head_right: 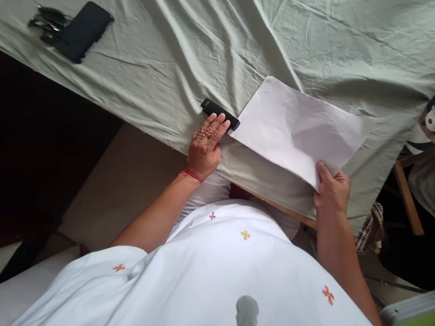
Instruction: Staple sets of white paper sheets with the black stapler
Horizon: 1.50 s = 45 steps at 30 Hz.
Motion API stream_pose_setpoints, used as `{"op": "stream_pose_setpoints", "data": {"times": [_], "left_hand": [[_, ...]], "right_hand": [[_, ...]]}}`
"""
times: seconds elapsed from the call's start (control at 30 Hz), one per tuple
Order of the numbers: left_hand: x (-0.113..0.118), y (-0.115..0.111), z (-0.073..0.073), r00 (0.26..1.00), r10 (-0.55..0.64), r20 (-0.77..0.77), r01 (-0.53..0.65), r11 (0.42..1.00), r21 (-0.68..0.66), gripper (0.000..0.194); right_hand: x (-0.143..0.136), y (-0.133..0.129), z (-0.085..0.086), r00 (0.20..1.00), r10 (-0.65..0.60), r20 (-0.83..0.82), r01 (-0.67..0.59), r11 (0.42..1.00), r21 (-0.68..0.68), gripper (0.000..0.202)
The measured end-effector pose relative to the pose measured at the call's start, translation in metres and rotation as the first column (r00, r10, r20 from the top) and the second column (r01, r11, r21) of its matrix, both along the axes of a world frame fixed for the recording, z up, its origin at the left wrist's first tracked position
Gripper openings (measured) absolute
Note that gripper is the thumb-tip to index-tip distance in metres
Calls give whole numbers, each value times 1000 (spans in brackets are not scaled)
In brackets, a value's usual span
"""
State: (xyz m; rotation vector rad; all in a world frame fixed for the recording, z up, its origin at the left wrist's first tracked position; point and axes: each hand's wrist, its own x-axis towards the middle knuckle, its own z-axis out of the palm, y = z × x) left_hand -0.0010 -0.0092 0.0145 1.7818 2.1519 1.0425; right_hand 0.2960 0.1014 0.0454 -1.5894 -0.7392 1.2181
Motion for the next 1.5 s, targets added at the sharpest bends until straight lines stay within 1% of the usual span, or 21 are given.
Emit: {"op": "stream_pose_setpoints", "data": {"times": [0.07,0.2,0.43,0.63,0.83,1.0,1.13,1.27,1.37,1.5], "left_hand": [[0,0,0,1000,1,-10,-1,1000,9,53],[0,0,-2,1000,-4,-10,4,1000,3,55],[-1,1,-1,1000,-4,-18,4,1000,9,54],[0,2,0,999,5,-46,-4,1000,16,49],[3,3,-1,994,15,-109,-18,1000,-22,50],[3,3,-4,988,5,-153,-11,999,-41,54],[3,3,-5,992,-4,-125,2,1000,-21,57],[3,4,-5,992,-10,-125,9,1000,-8,59],[3,4,-5,991,-20,-129,19,1000,-10,60],[2,3,-5,993,-26,-114,25,1000,-10,61]], "right_hand": [[0,0,-4,1000,-2,0,2,1000,5,34],[2,1,-9,999,33,28,-34,999,26,35],[4,2,-12,999,7,47,-9,1000,30,36],[4,3,-16,999,23,48,-25,999,46,37],[2,2,-14,1000,-5,30,4,999,39,35],[3,3,-12,1000,14,8,-14,1000,17,37],[8,1,-13,997,74,-33,-74,997,1,41],[17,-4,-10,995,93,-33,-93,996,12,42],[28,-7,-5,993,114,-22,-114,994,0,44],[45,-12,0,986,163,-23,-164,985,-49,48]]}}
